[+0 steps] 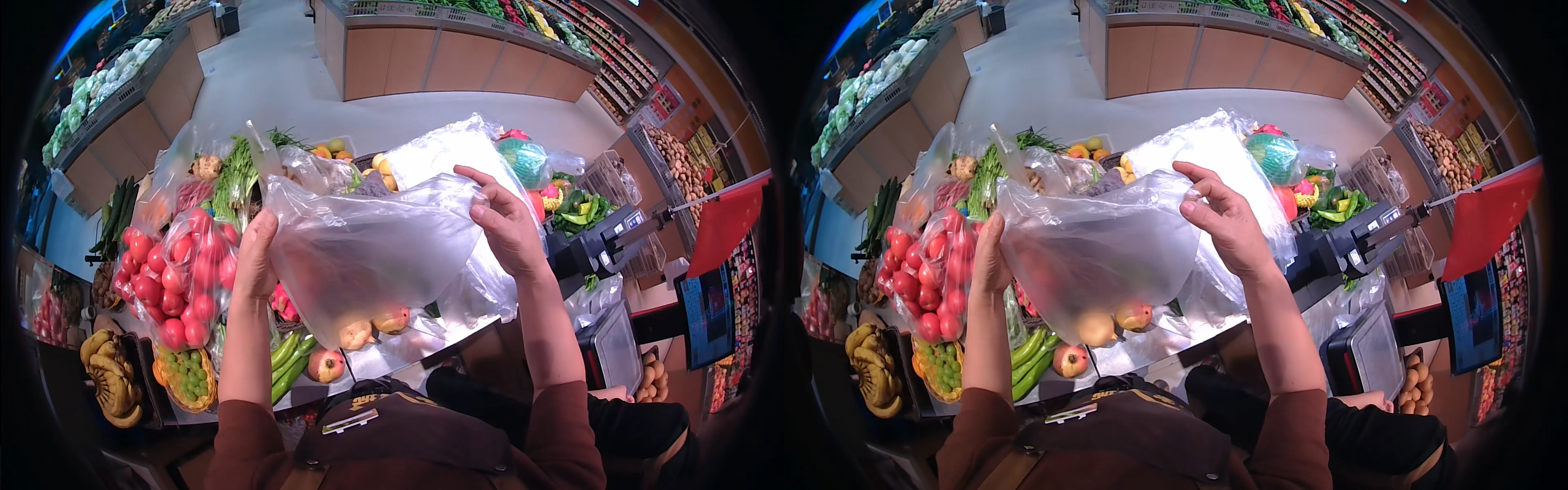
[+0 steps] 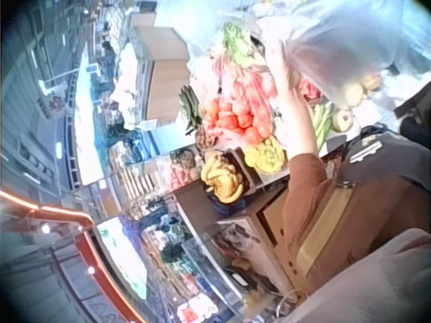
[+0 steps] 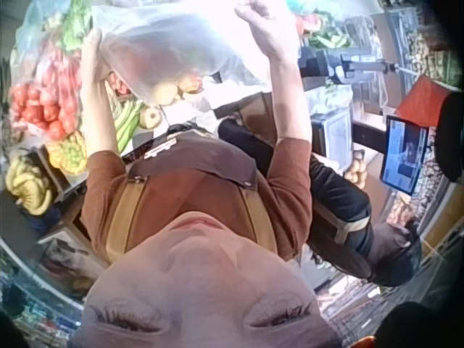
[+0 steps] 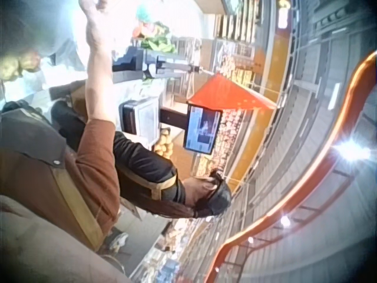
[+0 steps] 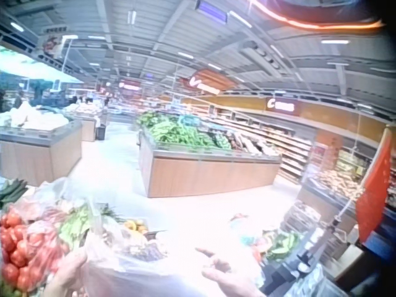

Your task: The person handles plastic bags and places them on a scale, then moves to a produce display to arrange various fruits and vegetables. They peel and wash longans in a sink, handling them one by one.

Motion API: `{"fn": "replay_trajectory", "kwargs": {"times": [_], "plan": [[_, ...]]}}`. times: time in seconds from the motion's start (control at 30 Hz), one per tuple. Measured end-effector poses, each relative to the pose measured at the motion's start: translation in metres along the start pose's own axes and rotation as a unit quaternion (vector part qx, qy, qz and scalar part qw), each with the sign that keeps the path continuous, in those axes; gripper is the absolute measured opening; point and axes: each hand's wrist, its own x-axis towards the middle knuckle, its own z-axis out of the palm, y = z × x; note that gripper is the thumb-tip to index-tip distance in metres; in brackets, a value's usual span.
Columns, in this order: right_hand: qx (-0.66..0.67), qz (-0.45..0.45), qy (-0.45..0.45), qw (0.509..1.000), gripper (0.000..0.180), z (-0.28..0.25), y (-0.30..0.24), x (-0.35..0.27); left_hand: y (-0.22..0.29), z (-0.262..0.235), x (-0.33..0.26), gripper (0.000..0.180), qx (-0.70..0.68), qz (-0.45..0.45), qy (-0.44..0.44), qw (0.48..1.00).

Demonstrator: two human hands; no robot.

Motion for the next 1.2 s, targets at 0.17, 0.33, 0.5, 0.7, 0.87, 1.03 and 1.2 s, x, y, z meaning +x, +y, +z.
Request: {"fn": "replay_trajectory", "kwargs": {"times": [0.17, 0.33, 0.5, 0.7, 0.87, 1.03, 1.2], "plan": [[0.154, 0.045, 0.012, 0.987, 0.047, 0.022, -0.001, 0.001, 0.016, 0.014, 0.01, 0.03, 0.069, 0.036, 0.006, 0.997], [0.042, 0.069, -0.01, 0.997, 0.028, 0.006, 0.014, 0.002, 0.018, 0.039, 0.008, 0.016, 0.049, 0.124, 0.057, 0.989], [0.112, -0.041, 0.085, 0.989, 0.017, 0.006, 0.001, 0.0, 0.032, 0.036, -0.008, 0.014, 0.088, 0.145, 0.085, 0.982], [-0.231, -0.178, 0.16, 0.943, 0.029, -0.022, -0.079, 0.057, 0.039, 0.088, 0.014, 0.021, -0.005, 0.067, 0.055, 0.996], [-0.569, -0.207, 0.19, 0.773, 0.02, -0.129, -0.07, 0.154, -0.04, 0.143, 0.109, 0.023, -0.065, -0.007, 0.072, 0.995], [-0.679, -0.281, 0.115, 0.669, 0.039, -0.128, -0.014, 0.164, -0.136, 0.135, 0.189, 0.024, 0.044, 0.037, 0.215, 0.975], [-0.736, -0.159, -0.047, 0.657, 0.051, -0.118, 0.084, 0.137, -0.154, 0.118, 0.191, 0.027, 0.183, 0.055, 0.273, 0.943]]}}
